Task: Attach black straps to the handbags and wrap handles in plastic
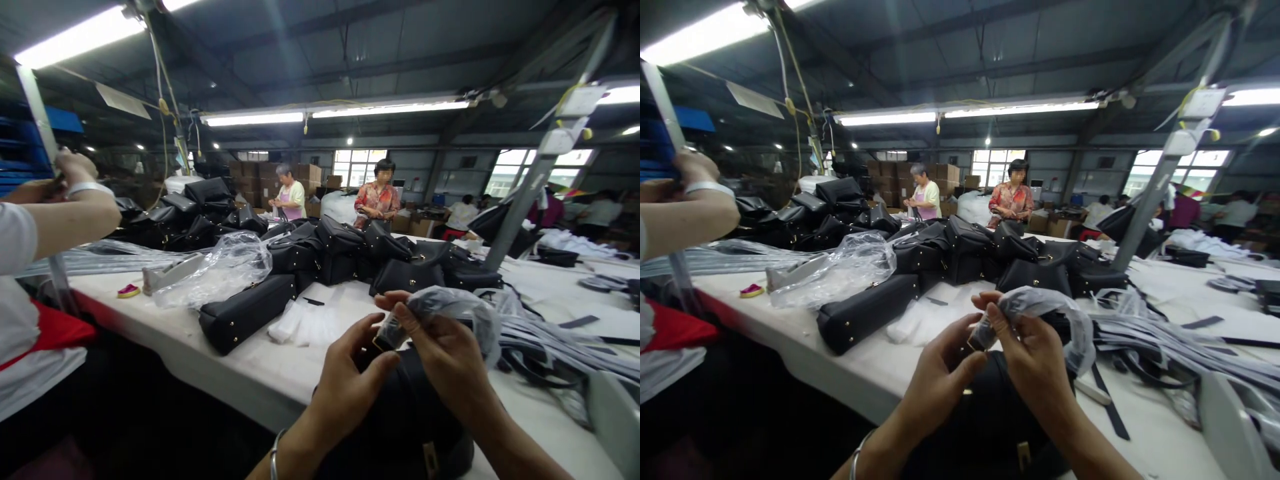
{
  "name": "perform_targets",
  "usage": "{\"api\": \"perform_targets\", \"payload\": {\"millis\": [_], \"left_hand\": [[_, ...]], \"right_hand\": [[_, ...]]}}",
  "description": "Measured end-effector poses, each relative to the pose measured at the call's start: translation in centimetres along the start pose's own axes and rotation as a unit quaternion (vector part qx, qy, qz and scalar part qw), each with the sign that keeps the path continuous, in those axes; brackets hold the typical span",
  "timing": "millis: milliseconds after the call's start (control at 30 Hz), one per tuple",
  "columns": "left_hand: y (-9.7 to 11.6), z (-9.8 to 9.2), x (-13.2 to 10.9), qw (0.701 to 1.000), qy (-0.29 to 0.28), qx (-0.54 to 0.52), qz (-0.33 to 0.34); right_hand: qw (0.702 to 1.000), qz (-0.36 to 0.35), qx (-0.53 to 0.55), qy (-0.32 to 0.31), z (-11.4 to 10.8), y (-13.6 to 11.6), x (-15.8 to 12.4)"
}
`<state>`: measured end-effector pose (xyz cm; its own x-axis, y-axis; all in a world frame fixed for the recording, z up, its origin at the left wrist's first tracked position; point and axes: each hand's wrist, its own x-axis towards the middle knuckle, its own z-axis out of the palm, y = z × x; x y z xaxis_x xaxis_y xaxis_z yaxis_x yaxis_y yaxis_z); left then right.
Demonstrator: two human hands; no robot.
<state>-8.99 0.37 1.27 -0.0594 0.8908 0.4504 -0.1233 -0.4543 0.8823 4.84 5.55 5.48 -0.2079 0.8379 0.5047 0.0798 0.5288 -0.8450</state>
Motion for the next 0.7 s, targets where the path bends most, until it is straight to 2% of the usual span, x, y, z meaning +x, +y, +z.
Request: {"api": "perform_targets", "payload": {"millis": [100,200,300,367,467,567,633,700], "left_hand": [[1.6,0.2,1.1,0.998,-0.053,-0.038,-0.021],[2.9,0.5,1.7,0.997,-0.063,-0.049,-0.024],[2.8,0.4,1.7,0.997,-0.066,-0.027,0.007],[2.2,0.1,1.6,0.999,-0.051,-0.007,0.014],[1.1,-0.2,1.6,1.000,-0.013,0.005,-0.009],[0.5,-0.1,2.0,0.999,0.017,0.005,-0.030],[0.3,0.1,2.3,0.998,0.027,-0.032,-0.043],[0.2,0.3,2.5,0.994,0.019,-0.095,-0.058]], "right_hand": [[0.999,-0.009,-0.006,-0.034,-0.3,-1.1,0.1],[0.994,0.032,0.092,-0.050,-0.5,-1.9,0.4],[0.983,0.073,0.170,-0.016,-0.2,-2.1,0.5],[0.983,0.062,0.174,0.005,0.1,-1.8,0.4],[0.992,0.012,0.122,0.024,0.3,-1.2,0.1],[0.999,-0.029,-0.013,0.030,0.3,-0.6,-0.1],[0.992,-0.061,-0.112,0.026,0.3,-0.2,-0.1],[0.991,-0.060,-0.118,0.035,0.5,0.2,0.2]]}}
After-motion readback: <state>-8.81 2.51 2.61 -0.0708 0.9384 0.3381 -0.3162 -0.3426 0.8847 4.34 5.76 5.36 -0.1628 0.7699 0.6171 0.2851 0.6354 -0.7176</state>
